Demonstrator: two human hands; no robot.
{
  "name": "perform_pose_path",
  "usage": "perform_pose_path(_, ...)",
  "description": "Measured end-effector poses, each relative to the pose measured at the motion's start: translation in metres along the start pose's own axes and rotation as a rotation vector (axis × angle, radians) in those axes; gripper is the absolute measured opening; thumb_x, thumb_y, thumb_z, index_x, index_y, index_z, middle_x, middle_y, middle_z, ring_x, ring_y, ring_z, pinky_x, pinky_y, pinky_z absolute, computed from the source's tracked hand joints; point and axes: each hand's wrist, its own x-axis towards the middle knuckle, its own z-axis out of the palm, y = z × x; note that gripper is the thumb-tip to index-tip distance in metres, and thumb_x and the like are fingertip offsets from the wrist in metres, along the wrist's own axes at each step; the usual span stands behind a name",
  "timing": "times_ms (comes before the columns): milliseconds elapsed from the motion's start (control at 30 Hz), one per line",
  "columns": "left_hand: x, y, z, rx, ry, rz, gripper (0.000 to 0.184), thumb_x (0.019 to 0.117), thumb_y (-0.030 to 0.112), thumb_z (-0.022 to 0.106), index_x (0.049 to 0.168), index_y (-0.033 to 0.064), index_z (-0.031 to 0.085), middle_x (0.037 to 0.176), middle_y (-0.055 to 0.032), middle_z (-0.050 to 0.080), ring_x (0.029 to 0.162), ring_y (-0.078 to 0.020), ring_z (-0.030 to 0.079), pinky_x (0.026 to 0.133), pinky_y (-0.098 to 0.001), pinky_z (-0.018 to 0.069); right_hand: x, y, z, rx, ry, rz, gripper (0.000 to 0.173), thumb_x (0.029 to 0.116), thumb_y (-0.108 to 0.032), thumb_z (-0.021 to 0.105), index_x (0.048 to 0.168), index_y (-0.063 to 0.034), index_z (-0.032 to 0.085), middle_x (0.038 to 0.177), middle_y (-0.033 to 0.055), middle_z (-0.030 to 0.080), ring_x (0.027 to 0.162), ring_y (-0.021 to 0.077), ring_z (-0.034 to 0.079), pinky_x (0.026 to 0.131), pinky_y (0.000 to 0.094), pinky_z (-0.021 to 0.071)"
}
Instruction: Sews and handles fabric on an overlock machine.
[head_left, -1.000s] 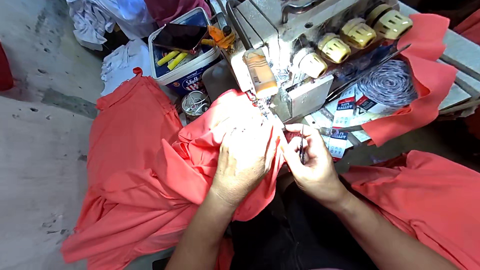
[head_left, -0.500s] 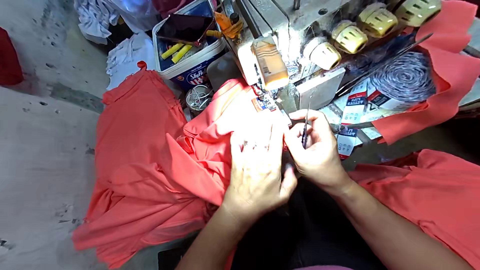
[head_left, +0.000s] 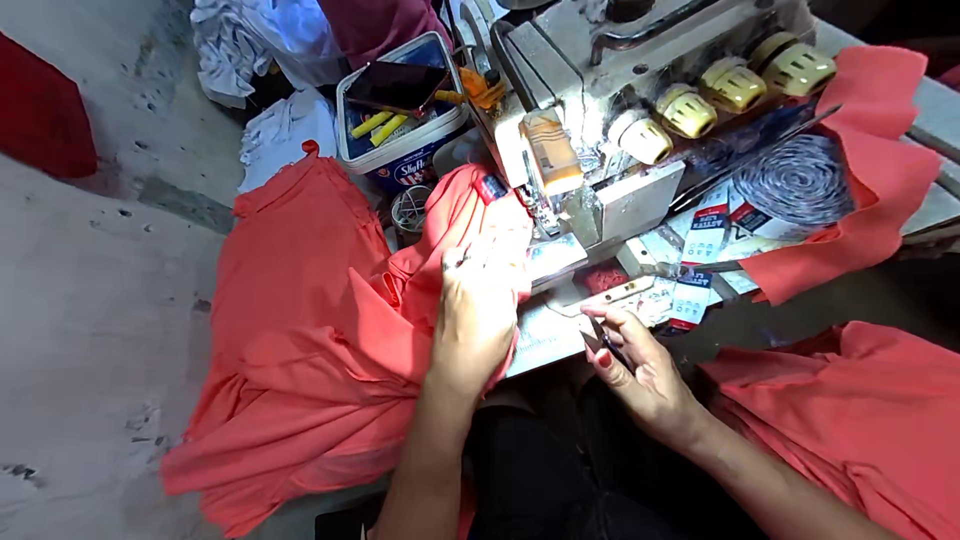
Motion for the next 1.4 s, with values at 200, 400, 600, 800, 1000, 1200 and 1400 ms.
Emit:
perform_pose_path(200, -0.048, 0.024, -0.008, -0.066, 0.146, -0.092, 0.038, 0.0960, 0.029, 0.061, 0.116, 0.0001, 0.075, 0.119, -0.0205, 0.071, 0.108, -0.0336, 0.068, 0.092, -0.0453, 0.0546, -0.030, 0.011, -0.015, -0.064, 0.008, 0.027, 0.049, 0.1017, -0.040, 0.057, 0.125, 0.0022, 0.062, 0.096, -0.0001, 0.064, 0.082, -0.0081, 0.055, 0.075, 0.0084, 0.0471)
perform_pose_path(400, 0.036, -0.014, -0.043, -0.119, 0.151, -0.050, 0.030, 0.1025, 0.005, 0.053, 0.126, -0.0089, 0.064, 0.134, -0.0252, 0.062, 0.124, -0.0346, 0.061, 0.106, -0.0474, 0.0475, -0.038, -0.001, -0.004, -0.070, -0.030, 0.014, 0.045, 0.1009, -0.033, 0.058, 0.128, 0.0020, 0.063, 0.099, 0.0040, 0.067, 0.083, -0.0055, 0.056, 0.076, 0.0093, 0.0469)
perform_pose_path(600, 0.079, -0.035, -0.026, -0.026, -0.258, -0.218, 0.034, 0.1037, 0.015, 0.055, 0.132, -0.0017, 0.064, 0.132, -0.0266, 0.060, 0.125, -0.0418, 0.057, 0.106, -0.0600, 0.0430, -0.036, -0.006, -0.007, -0.317, 0.029, -0.090, 0.041, 0.1017, -0.033, 0.056, 0.126, -0.0020, 0.066, 0.096, 0.0086, 0.069, 0.078, 0.0069, 0.062, 0.072, 0.0196, 0.0527)
perform_pose_path(800, 0.023, -0.053, -0.064, -0.134, -0.062, -0.086, 0.018, 0.0955, 0.014, 0.068, 0.095, -0.0037, 0.071, 0.115, -0.0171, 0.068, 0.094, -0.0224, 0.066, 0.080, -0.0415, 0.0541, 0.035, -0.030, -0.040, -0.819, 0.182, -0.325, 0.036, 0.0988, -0.021, 0.055, 0.121, 0.0022, 0.071, 0.086, 0.0178, 0.069, 0.064, 0.0316, 0.068, 0.052, 0.0448, 0.0534)
perform_pose_path(1000, -0.002, -0.039, -0.080, -0.256, -0.062, -0.164, 0.010, 0.0902, 0.007, 0.071, 0.100, 0.0036, 0.070, 0.076, 0.0030, 0.064, 0.064, 0.0030, 0.054, 0.061, -0.0166, 0.0464, 0.090, -0.058, -0.022, -1.074, -0.060, -0.361, 0.035, 0.0950, -0.005, 0.062, 0.129, -0.0005, 0.068, 0.088, 0.0202, 0.065, 0.069, 0.0372, 0.066, 0.051, 0.0445, 0.0487)
perform_pose_path(1200, -0.006, -0.032, -0.070, -0.242, 0.025, -0.163, 0.008, 0.0935, 0.010, 0.067, 0.096, 0.0062, 0.073, 0.076, 0.0045, 0.067, 0.064, 0.0047, 0.057, 0.061, -0.0160, 0.0480, 0.107, -0.063, -0.005, -1.169, -0.216, -0.385, 0.041, 0.0883, 0.001, 0.067, 0.129, -0.0053, 0.069, 0.100, 0.0217, 0.067, 0.075, 0.0370, 0.066, 0.052, 0.0443, 0.0478)
perform_pose_path(1400, -0.010, -0.013, -0.067, -0.712, 0.088, -0.363, 0.009, 0.0976, -0.003, 0.062, 0.095, 0.0061, 0.060, 0.074, 0.0052, 0.071, 0.062, -0.0027, 0.069, 0.058, -0.0199, 0.0600, 0.104, -0.060, -0.011, -0.909, -0.102, -0.416, 0.032, 0.0943, -0.009, 0.061, 0.125, -0.0048, 0.071, 0.095, 0.0186, 0.068, 0.073, 0.0346, 0.068, 0.053, 0.0459, 0.0511)
